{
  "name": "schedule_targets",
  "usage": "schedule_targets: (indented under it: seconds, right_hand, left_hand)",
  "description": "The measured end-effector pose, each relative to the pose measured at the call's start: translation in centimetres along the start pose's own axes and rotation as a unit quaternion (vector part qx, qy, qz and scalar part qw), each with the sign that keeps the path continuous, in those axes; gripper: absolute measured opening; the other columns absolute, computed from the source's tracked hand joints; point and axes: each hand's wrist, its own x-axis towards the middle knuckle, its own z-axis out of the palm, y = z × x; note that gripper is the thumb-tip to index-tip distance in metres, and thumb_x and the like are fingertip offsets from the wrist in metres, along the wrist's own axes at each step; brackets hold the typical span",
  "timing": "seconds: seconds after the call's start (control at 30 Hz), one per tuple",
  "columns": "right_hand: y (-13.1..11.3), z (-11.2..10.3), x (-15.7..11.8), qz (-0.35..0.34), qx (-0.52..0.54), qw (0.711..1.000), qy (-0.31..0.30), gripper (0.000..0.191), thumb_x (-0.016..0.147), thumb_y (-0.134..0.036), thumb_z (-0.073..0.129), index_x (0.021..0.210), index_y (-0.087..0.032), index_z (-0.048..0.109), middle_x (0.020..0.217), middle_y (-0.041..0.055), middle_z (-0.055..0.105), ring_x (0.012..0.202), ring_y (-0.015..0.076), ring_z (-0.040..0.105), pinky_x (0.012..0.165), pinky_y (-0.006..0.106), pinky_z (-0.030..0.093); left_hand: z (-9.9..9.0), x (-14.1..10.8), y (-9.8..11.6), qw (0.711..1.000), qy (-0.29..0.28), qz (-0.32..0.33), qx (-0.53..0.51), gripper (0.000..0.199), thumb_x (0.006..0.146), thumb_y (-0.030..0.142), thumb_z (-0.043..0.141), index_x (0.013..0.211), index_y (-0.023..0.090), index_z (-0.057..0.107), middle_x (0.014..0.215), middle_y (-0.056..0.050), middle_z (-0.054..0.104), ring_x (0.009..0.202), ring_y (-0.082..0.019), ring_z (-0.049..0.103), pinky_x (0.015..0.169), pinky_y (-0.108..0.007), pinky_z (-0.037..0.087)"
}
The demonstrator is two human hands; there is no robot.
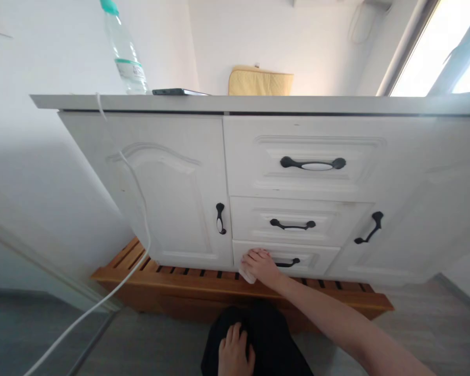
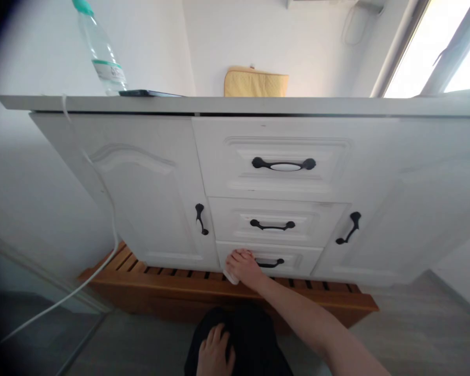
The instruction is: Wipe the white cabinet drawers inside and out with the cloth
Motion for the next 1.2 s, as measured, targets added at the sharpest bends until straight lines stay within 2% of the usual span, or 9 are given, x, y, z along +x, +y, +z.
schedule_targets:
  seconds: [0.13, 0.37, 0.47, 0.57, 0.7, 0.87, 0.97, 1.1, 1.2]
  right_hand:
    - [1.9, -1.9, -5.0, 0.046, 0.000, 0.999, 0.018, 0.036, 0.095, -0.012, 0.060, 0.125, -0.028, 0.069, 0.129, 0.0013, 0.073, 0.116, 0.0220, 0.059, 0.094, 0.039, 0.040]
    - [8.6, -4.3, -18.3, 0.206, -0.065, 0.976, -0.007, 0.058, 0.087, -0.005, 0.055, 0.138, -0.031, 0.065, 0.129, 0.0062, 0.071, 0.117, 0.0263, 0.059, 0.098, 0.042, 0.045]
    - [8.2, -3.7, -21.9, 0.252, -0.083, 0.964, -0.018, 0.054, 0.088, -0.006, 0.053, 0.136, -0.025, 0.065, 0.127, 0.0092, 0.071, 0.114, 0.0276, 0.060, 0.095, 0.042, 0.050]
    - [5.6, -2.0, -23.0, 0.260, -0.045, 0.964, -0.029, 0.053, 0.084, -0.002, 0.051, 0.128, -0.024, 0.069, 0.120, 0.0072, 0.073, 0.106, 0.0249, 0.064, 0.088, 0.038, 0.054]
    - [0.9, -0.4, -18.6, 0.217, 0.039, 0.975, -0.004, 0.059, 0.078, 0.004, 0.050, 0.119, -0.031, 0.072, 0.111, 0.0034, 0.074, 0.099, 0.0215, 0.066, 0.084, 0.034, 0.053]
    - [-1.9, -0.7, -4.6, 0.142, 0.051, 0.977, 0.152, 0.045, 0.092, -0.010, 0.062, 0.121, -0.042, 0.073, 0.115, 0.0001, 0.074, 0.116, 0.0232, 0.059, 0.104, 0.042, 0.041]
    - [-1.8, 0.7, 0.9, 0.162, 0.048, 0.975, 0.145, 0.047, 0.095, -0.014, 0.063, 0.130, -0.044, 0.068, 0.115, -0.0001, 0.073, 0.111, 0.0219, 0.058, 0.104, 0.042, 0.038]
    - [-3.4, 4.7, 0.6, 0.060, 0.068, 0.994, 0.053, 0.038, 0.095, -0.018, 0.066, 0.127, -0.037, 0.069, 0.114, -0.0013, 0.075, 0.107, 0.0197, 0.059, 0.098, 0.039, 0.041]
    - [-5.0, 7.0, -1.3, 0.054, 0.060, 0.996, 0.029, 0.024, 0.093, -0.019, 0.069, 0.115, -0.029, 0.073, 0.105, -0.0004, 0.076, 0.097, 0.0195, 0.061, 0.091, 0.038, 0.043]
  left_hand:
    - [-0.3, -0.9, -1.6, 1.000, 0.000, -0.002, -0.008, 0.041, 0.092, 0.029, 0.043, 0.123, 0.028, 0.070, 0.154, -0.002, 0.056, 0.145, -0.026, 0.046, 0.113, -0.039, 0.036]
    - [-0.5, -1.7, -2.6, 0.999, 0.035, -0.016, -0.014, 0.041, 0.091, 0.025, 0.044, 0.121, 0.029, 0.071, 0.152, -0.002, 0.058, 0.143, -0.023, 0.046, 0.112, -0.038, 0.037]
    - [-0.2, -1.1, -1.5, 0.998, 0.059, -0.005, -0.010, 0.039, 0.092, 0.026, 0.041, 0.117, 0.027, 0.072, 0.150, -0.003, 0.059, 0.142, -0.024, 0.047, 0.113, -0.039, 0.035]
    - [0.2, -0.4, -0.4, 0.999, 0.034, 0.002, -0.016, 0.039, 0.092, 0.028, 0.041, 0.117, 0.028, 0.071, 0.152, -0.003, 0.057, 0.144, -0.025, 0.045, 0.112, -0.041, 0.035]
    - [0.5, 0.4, -0.1, 0.999, -0.022, -0.007, -0.038, 0.041, 0.089, 0.038, 0.048, 0.121, 0.029, 0.071, 0.157, -0.002, 0.053, 0.146, -0.026, 0.044, 0.113, -0.040, 0.034]
    - [-0.3, 0.4, -0.3, 0.998, -0.015, -0.030, -0.054, 0.041, 0.090, 0.042, 0.046, 0.118, 0.028, 0.073, 0.156, -0.003, 0.054, 0.147, -0.029, 0.043, 0.115, -0.043, 0.034]
    - [-0.5, 0.3, -0.8, 0.998, -0.021, -0.028, -0.055, 0.042, 0.089, 0.045, 0.048, 0.119, 0.028, 0.073, 0.156, -0.003, 0.055, 0.146, -0.029, 0.045, 0.114, -0.043, 0.036]
    - [0.0, 0.4, -1.7, 0.998, -0.023, -0.032, -0.045, 0.041, 0.087, 0.044, 0.051, 0.117, 0.029, 0.074, 0.154, -0.002, 0.057, 0.145, -0.029, 0.047, 0.112, -0.042, 0.040]
    - [0.4, 0.6, -2.1, 0.998, -0.023, -0.041, -0.031, 0.039, 0.085, 0.045, 0.054, 0.114, 0.031, 0.075, 0.153, -0.001, 0.057, 0.144, -0.029, 0.048, 0.110, -0.040, 0.042]
